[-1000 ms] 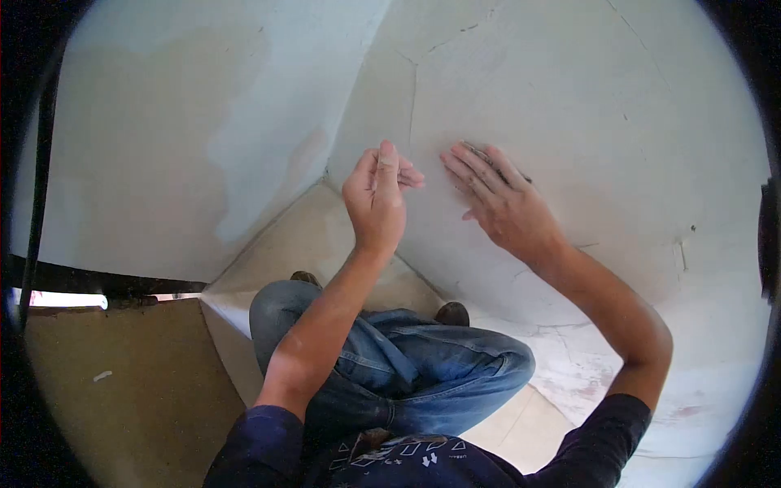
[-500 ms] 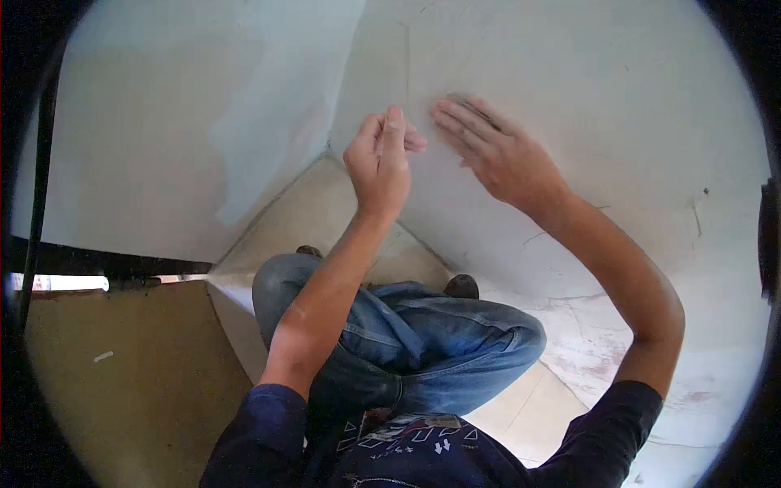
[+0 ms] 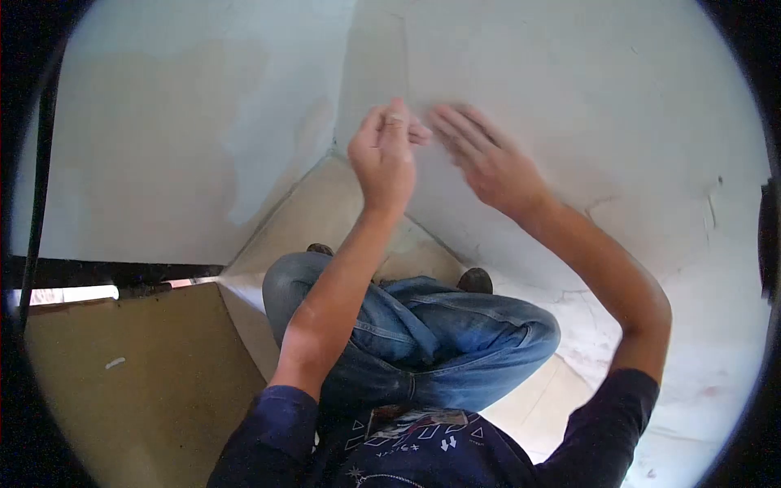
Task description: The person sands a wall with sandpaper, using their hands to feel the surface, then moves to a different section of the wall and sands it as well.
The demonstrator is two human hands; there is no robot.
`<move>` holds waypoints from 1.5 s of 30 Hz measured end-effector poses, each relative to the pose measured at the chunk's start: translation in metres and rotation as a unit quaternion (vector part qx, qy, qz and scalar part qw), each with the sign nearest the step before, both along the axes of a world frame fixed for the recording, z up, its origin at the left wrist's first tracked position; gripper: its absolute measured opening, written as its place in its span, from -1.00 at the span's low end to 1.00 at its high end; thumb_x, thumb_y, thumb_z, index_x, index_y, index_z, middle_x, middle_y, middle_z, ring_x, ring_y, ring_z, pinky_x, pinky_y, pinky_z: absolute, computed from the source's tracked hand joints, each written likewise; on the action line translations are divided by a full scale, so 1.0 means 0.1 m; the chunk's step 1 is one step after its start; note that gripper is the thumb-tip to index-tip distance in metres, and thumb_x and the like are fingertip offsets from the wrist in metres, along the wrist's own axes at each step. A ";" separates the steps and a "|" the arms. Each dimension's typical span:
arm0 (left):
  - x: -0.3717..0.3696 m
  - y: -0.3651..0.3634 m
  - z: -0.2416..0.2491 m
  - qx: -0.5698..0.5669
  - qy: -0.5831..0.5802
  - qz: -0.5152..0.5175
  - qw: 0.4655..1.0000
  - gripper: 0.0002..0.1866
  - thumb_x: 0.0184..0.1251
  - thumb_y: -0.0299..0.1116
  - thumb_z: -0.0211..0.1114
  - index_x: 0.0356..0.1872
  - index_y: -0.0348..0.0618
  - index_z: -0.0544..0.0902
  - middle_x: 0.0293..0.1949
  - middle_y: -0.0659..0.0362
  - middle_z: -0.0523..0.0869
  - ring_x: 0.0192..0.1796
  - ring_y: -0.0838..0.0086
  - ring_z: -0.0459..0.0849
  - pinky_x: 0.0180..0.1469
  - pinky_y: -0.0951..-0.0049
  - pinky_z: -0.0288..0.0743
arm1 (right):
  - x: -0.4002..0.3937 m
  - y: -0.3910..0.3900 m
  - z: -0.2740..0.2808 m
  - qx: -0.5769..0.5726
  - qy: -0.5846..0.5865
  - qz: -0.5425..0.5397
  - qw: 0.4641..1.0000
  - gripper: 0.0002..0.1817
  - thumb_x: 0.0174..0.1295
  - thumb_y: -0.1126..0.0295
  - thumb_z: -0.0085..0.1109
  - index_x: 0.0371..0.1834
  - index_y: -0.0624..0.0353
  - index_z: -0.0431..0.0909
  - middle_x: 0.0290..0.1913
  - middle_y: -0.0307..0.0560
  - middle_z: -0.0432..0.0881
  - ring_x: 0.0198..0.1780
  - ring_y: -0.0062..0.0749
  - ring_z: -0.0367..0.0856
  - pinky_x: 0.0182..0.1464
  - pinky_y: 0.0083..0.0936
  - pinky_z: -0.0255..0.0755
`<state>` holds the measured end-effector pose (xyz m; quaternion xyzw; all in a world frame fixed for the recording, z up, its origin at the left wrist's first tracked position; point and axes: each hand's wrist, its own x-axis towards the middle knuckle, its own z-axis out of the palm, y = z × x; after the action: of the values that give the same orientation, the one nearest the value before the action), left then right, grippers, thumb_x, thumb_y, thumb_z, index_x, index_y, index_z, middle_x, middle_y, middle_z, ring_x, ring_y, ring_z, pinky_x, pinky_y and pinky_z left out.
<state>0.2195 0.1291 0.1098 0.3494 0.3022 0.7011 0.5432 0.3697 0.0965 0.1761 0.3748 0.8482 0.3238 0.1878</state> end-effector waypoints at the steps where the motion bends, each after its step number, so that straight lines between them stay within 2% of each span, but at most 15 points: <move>1: -0.02 -0.01 0.01 0.000 0.010 0.006 1.000 -0.63 0.57 -0.23 0.11 -0.42 -0.30 0.55 -0.49 0.15 0.65 -0.44 0.52 0.65 -0.32 0.49 0.57 | -0.06 0.10 -0.10 0.009 -0.012 0.011 1.000 -0.29 0.20 0.16 0.06 0.40 0.34 0.36 0.59 0.01 0.11 0.60 -0.23 0.00 0.65 -0.28 -0.25; 5: -0.06 -0.01 0.02 0.012 0.049 0.034 0.998 -0.64 0.56 -0.21 0.10 -0.40 -0.28 0.56 -0.50 0.13 0.66 -0.45 0.46 0.68 -0.34 0.46 0.56 | 0.06 0.09 -0.18 -0.004 0.008 0.052 0.999 -0.29 0.18 0.17 0.07 0.38 0.35 0.37 0.56 0.02 0.17 0.60 -0.22 0.03 0.65 -0.28 -0.25; 9: -0.04 -0.02 0.03 0.005 0.050 0.034 0.998 -0.64 0.55 -0.19 0.10 -0.39 -0.27 0.58 -0.51 0.11 0.68 -0.46 0.43 0.69 -0.34 0.44 0.54 | 0.47 -0.61 0.43 -0.082 0.034 -0.040 0.995 -0.34 0.27 0.26 0.07 0.46 0.24 0.29 0.55 -0.11 0.21 0.59 -0.36 0.06 0.63 -0.30 -0.14; 12: 0.04 0.00 0.04 -0.004 0.052 0.015 0.999 -0.63 0.55 -0.18 0.10 -0.38 -0.28 0.58 -0.51 0.09 0.68 -0.46 0.41 0.69 -0.33 0.44 0.54 | 0.71 -0.94 0.63 -0.031 -0.024 -0.039 0.998 -0.32 0.27 0.26 0.07 0.48 0.20 0.26 0.57 -0.14 0.18 0.59 -0.37 0.06 0.63 -0.30 -0.13; 15: 0.04 0.02 0.02 -0.014 0.060 0.005 0.998 -0.64 0.55 -0.19 0.10 -0.37 -0.28 0.58 -0.50 0.09 0.69 -0.46 0.40 0.69 -0.32 0.43 0.54 | 0.61 -0.85 0.41 -0.030 0.027 -0.052 0.998 -0.30 0.27 0.29 0.06 0.50 0.26 0.22 0.57 -0.11 0.18 0.59 -0.36 0.06 0.63 -0.30 -0.12; 17: 0.01 0.02 0.03 -0.021 0.054 0.010 0.998 -0.63 0.55 -0.19 0.13 -0.40 -0.30 0.57 -0.50 0.12 0.67 -0.45 0.45 0.68 -0.32 0.46 0.57 | 0.47 -0.61 0.18 -0.032 -0.025 -0.009 0.999 -0.24 0.22 0.22 0.04 0.47 0.40 0.20 0.57 0.00 0.17 0.60 -0.29 0.03 0.63 -0.33 -0.15; 19: -0.02 0.03 0.03 -0.019 0.054 0.014 0.998 -0.62 0.55 -0.19 0.15 -0.42 -0.31 0.56 -0.51 0.13 0.66 -0.44 0.47 0.68 -0.32 0.48 0.58 | 0.39 -0.29 -0.29 -0.058 0.088 0.025 0.994 -0.27 0.19 0.23 0.03 0.41 0.46 0.29 0.57 0.06 0.16 0.61 -0.23 0.00 0.64 -0.31 -0.23; 23: -0.07 0.02 0.02 -0.024 0.074 0.027 0.997 -0.62 0.54 -0.20 0.15 -0.43 -0.30 0.56 -0.51 0.14 0.66 -0.44 0.47 0.67 -0.32 0.48 0.57 | 0.07 -0.01 -0.74 -0.040 -0.020 0.010 0.999 -0.22 0.20 0.19 0.02 0.47 0.41 0.21 0.55 0.00 0.20 0.60 -0.31 0.03 0.65 -0.30 -0.25; 27: -0.08 0.03 -0.01 0.006 0.061 0.037 0.997 -0.62 0.54 -0.20 0.15 -0.44 -0.31 0.55 -0.50 0.13 0.65 -0.45 0.47 0.67 -0.33 0.45 0.58 | 0.44 -0.37 -0.51 -0.097 -0.037 0.017 0.995 -0.24 0.20 0.19 0.01 0.46 0.40 0.24 0.57 -0.03 0.16 0.61 -0.32 0.00 0.65 -0.30 -0.27; 29: -0.07 0.01 0.04 -0.001 0.049 0.025 0.998 -0.62 0.54 -0.21 0.15 -0.43 -0.32 0.56 -0.50 0.12 0.65 -0.45 0.46 0.67 -0.33 0.44 0.60 | 0.68 -0.69 -0.22 -0.107 -0.096 0.033 0.989 -0.33 0.16 0.16 0.03 0.29 0.39 0.47 0.58 0.04 0.14 0.62 -0.19 -0.05 0.65 -0.24 -0.32; 32: 0.01 0.03 0.06 0.001 0.035 0.010 0.999 -0.63 0.53 -0.23 0.16 -0.43 -0.32 0.56 -0.50 0.11 0.66 -0.45 0.46 0.68 -0.33 0.43 0.61 | 0.76 -0.92 -0.14 -0.143 -0.090 -0.021 0.985 -0.27 0.16 0.24 0.02 0.43 0.38 0.30 0.59 -0.03 0.11 0.62 -0.32 -0.04 0.66 -0.29 -0.33; 35: 0.02 0.03 0.00 -0.008 0.035 -0.004 0.999 -0.64 0.53 -0.25 0.16 -0.43 -0.33 0.56 -0.49 0.10 0.66 -0.45 0.46 0.68 -0.33 0.44 0.62 | 0.59 -0.75 -0.47 -0.140 -0.117 -0.002 0.983 -0.38 0.13 0.26 0.05 0.28 0.36 0.50 0.59 0.01 0.12 0.62 -0.30 -0.04 0.66 -0.27 -0.33; 39: -0.03 0.03 0.00 -0.010 0.050 -0.011 0.999 -0.66 0.53 -0.26 0.16 -0.41 -0.33 0.56 -0.49 0.10 0.67 -0.44 0.47 0.68 -0.32 0.45 0.61 | 0.47 -0.25 -1.84 -0.113 0.008 0.040 0.993 -0.53 0.13 0.28 0.08 0.04 0.33 0.69 0.57 0.02 0.15 0.62 -0.22 -0.03 0.65 -0.32 -0.24; 42: -0.07 0.01 -0.02 0.011 0.085 -0.023 0.996 -0.67 0.53 -0.26 0.16 -0.39 -0.33 0.57 -0.48 0.12 0.67 -0.44 0.47 0.67 -0.30 0.47 0.60 | -0.09 -0.06 -1.52 -0.221 -0.145 -0.032 0.964 -0.48 0.13 0.40 0.07 0.20 0.33 0.57 0.56 -0.03 0.19 0.58 -0.29 0.08 0.57 -0.55 0.01; 45: -0.05 0.04 -0.06 0.014 0.098 -0.023 0.995 -0.63 0.55 -0.16 0.12 -0.34 -0.30 0.61 -0.45 0.07 0.72 -0.39 0.43 0.70 -0.26 0.44 0.55 | 0.42 -0.25 -1.94 -0.082 0.113 0.014 0.990 -0.48 0.13 0.31 0.10 0.18 0.27 0.61 0.58 -0.03 0.16 0.60 -0.26 0.03 0.64 -0.40 -0.22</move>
<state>0.2140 0.1333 0.1036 0.4308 0.3364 0.6551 0.5217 0.4120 0.0717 -0.0179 0.3807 0.8929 0.2107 0.1161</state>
